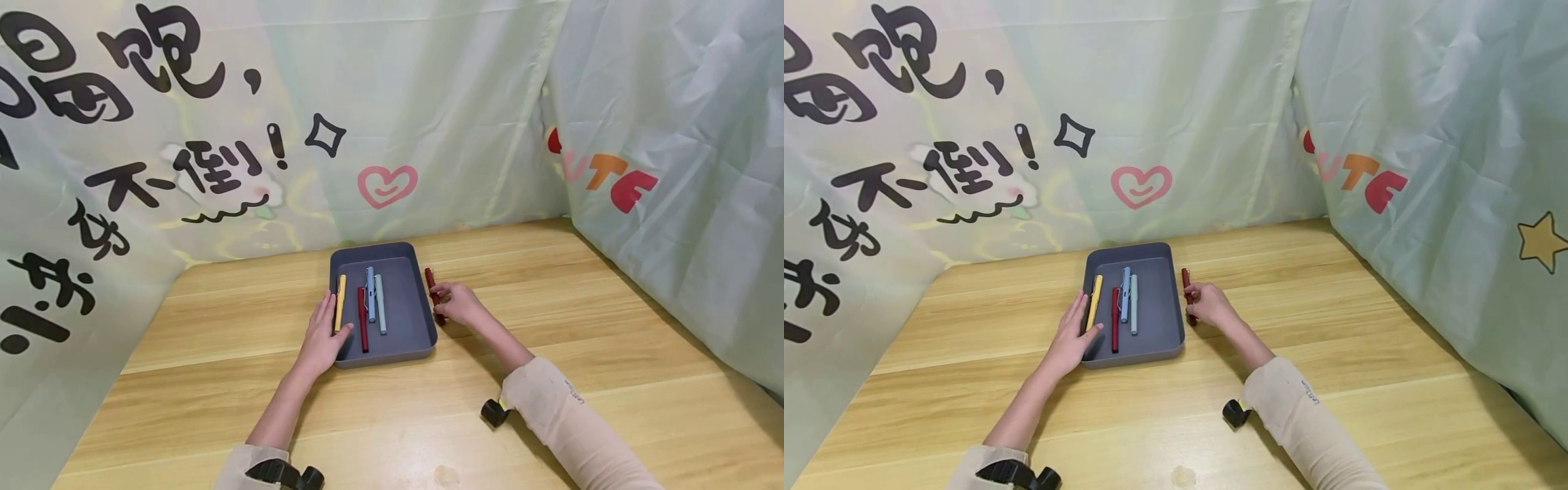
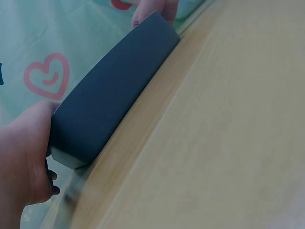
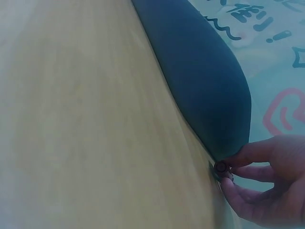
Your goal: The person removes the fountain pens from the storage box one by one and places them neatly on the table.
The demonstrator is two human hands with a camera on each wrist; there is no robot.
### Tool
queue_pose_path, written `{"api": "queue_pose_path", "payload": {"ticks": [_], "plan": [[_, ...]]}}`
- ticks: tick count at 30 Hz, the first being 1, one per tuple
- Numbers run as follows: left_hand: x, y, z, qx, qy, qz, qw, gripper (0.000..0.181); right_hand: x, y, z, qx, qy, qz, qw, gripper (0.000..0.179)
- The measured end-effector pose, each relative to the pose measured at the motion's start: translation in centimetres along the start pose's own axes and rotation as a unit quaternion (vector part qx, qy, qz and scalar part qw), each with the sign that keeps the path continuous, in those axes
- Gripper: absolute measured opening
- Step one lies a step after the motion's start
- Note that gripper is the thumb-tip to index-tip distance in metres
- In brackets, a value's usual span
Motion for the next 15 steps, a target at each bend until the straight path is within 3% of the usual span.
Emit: {"api": "queue_pose_path", "payload": {"ticks": [8, 15], "plan": [[0.0, 0.2, 0.0, 0.008, 0.008, -0.002, 0.9999, 0.071, -0.6, -0.8, 0.4, 0.008, 0.006, 0.021, 0.9997, 0.038], [0.0, 0.1, 0.1, 0.008, 0.005, -0.004, 0.9999, 0.071, -1.3, -2.0, 0.5, -0.03, 0.03, 0.061, 0.9973, 0.036]]}}
Point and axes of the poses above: each hand's wrist, its own z-axis away from the middle knuckle, its own x-axis out of the palm, y = z × x, the point moved 1 cm from there along -z, towards the middle knuckle, and after that the axes turned 9 degrees about x, right-handed, at the moved point
